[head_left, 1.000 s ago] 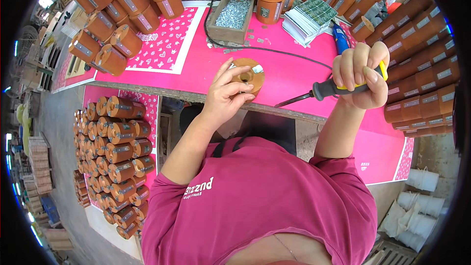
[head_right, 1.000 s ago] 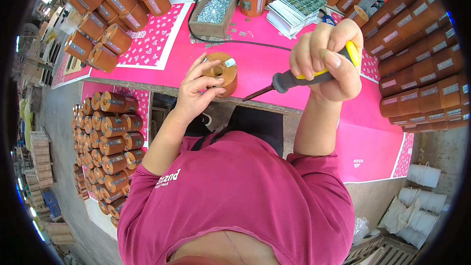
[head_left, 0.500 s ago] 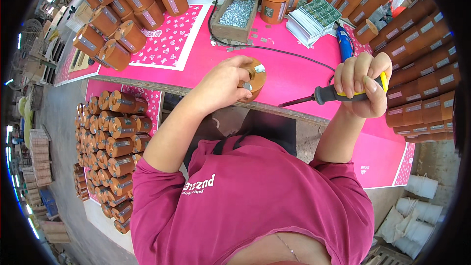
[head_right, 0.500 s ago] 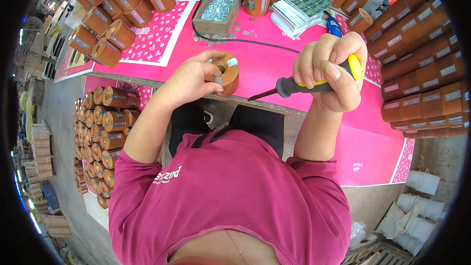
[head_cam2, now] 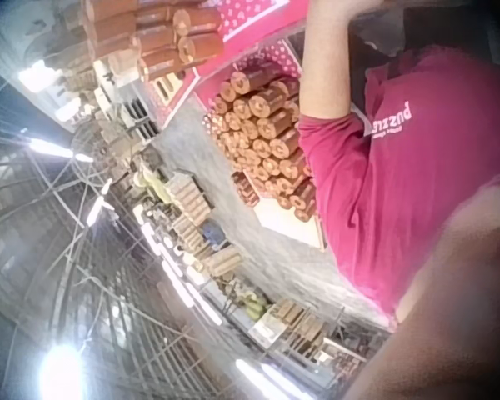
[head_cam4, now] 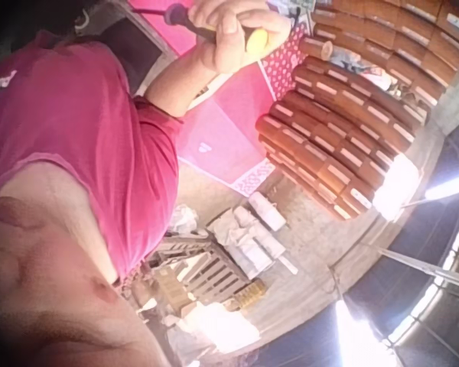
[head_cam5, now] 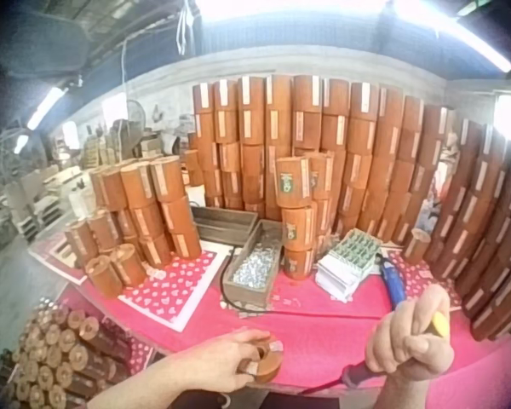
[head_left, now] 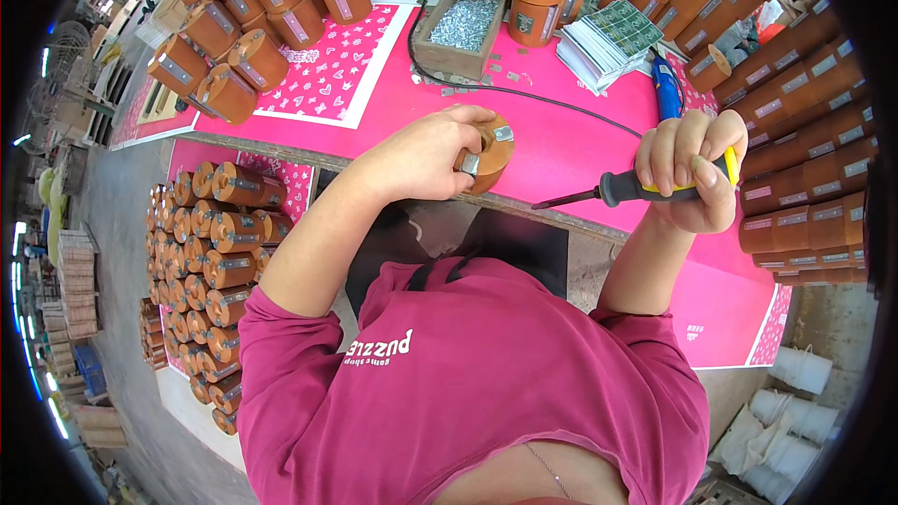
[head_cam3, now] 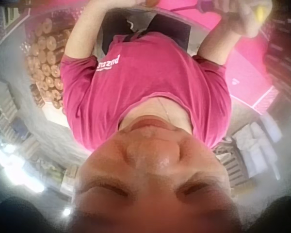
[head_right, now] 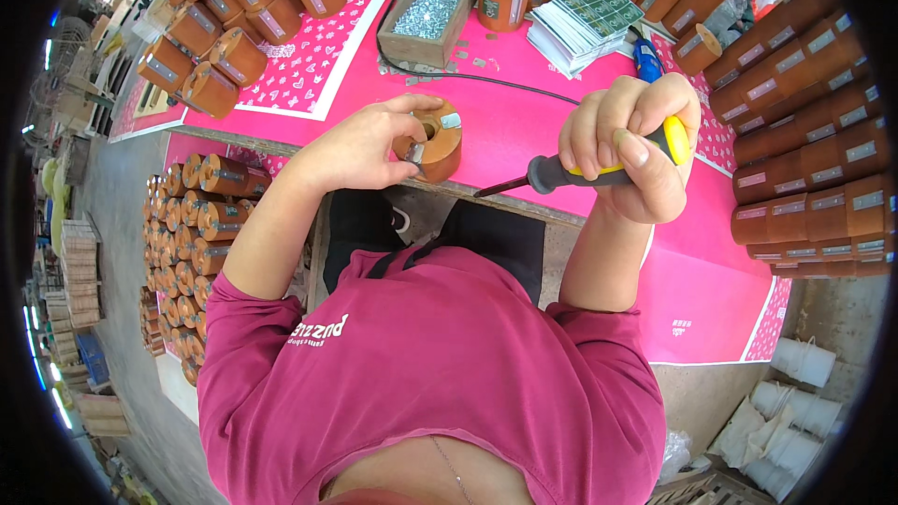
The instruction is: Applying stickers and screwing metal components onto circular wooden parts.
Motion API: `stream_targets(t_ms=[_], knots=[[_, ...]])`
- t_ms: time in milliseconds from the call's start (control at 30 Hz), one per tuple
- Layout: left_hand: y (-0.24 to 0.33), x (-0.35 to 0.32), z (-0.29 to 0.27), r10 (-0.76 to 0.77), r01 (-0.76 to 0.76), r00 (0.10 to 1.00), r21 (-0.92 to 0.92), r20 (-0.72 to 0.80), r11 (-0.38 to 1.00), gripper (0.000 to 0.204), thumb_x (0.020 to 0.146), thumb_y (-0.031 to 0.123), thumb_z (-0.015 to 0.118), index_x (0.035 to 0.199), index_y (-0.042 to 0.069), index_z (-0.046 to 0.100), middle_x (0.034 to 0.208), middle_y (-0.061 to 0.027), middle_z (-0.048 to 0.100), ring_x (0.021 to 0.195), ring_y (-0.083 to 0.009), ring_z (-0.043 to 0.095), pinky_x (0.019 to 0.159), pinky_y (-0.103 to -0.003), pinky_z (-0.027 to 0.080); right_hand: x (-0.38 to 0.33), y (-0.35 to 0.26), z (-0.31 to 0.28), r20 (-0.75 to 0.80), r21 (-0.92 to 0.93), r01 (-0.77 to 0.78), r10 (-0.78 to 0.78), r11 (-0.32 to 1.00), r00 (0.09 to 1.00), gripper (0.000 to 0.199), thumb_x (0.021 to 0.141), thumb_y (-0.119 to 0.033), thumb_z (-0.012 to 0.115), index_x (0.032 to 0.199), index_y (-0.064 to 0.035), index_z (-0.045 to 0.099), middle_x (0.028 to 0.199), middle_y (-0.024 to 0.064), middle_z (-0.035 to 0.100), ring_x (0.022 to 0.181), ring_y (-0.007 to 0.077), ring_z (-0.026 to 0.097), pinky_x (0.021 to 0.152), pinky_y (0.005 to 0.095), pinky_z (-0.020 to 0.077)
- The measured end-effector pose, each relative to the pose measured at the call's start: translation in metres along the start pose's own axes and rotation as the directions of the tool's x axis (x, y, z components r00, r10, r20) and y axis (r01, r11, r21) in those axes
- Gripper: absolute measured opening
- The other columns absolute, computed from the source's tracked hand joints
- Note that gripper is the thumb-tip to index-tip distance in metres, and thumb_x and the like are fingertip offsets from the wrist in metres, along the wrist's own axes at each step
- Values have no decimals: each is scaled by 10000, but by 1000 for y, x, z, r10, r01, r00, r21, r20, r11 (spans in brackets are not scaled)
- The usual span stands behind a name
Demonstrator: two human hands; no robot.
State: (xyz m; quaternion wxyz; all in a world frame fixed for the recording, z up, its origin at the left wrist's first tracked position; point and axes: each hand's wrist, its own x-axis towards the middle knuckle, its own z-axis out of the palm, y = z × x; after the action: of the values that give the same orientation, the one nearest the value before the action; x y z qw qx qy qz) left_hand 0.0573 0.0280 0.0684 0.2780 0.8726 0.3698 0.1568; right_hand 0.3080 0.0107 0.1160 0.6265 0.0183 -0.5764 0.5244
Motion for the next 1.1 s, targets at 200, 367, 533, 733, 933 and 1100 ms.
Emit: stream_targets(t_ms=[200,367,533,733,933,1100], knots=[[-5,-1,2,3,-2,1000,-80,9,997,178,614,-54,610,792,-47,594,1244,-171,452,1101,-311,487,829,-350,457,1,0,3,4,-4,-15,15,1000,1000,147,737,-37,512,809,-53,385,632,77,450,478,141,463,448,285,434],[-7,0,2,75,-75,997,13,4,997,189,613,-62,609,800,-44,591,1248,-162,453,1105,-302,485,827,-341,465,-1,-1,3,-2,2,-17,17,1000,1000,149,737,-37,513,809,-54,384,627,74,445,479,141,461,443,284,428],[-4,-1,2,9,-10,1000,-31,-3,999,195,612,-51,627,804,-44,590,1245,-155,457,1091,-298,497,806,-333,475,-2,0,3,-10,8,-20,20,1000,1000,150,733,-33,510,806,-55,381,622,72,441,477,141,456,439,280,424],[-8,-1,-1,-11,13,1000,-94,19,995,188,612,-23,663,787,-47,598,1240,-157,462,1074,-292,510,803,-330,472,-2,1,4,-10,11,-23,23,1000,1000,154,728,-34,517,794,-56,379,621,73,442,474,140,451,431,280,418],[-1,-1,-1,7,-7,999,-3,38,1000,238,614,22,686,823,-44,591,1255,-161,440,1119,-307,466,873,-352,431,-3,-2,3,-12,-2,-15,15,1000,1000,153,733,-38,519,790,-54,378,622,75,443,473,143,452,428,281,413],[12,-5,20,-48,88,987,258,-156,962,372,651,103,671,986,-14,560,1276,-134,394,1223,-365,322,974,-435,335,-4,-3,2,-14,-3,-15,15,1000,1000,143,736,-36,507,792,-54,377,624,76,441,472,145,453,435,286,419]])
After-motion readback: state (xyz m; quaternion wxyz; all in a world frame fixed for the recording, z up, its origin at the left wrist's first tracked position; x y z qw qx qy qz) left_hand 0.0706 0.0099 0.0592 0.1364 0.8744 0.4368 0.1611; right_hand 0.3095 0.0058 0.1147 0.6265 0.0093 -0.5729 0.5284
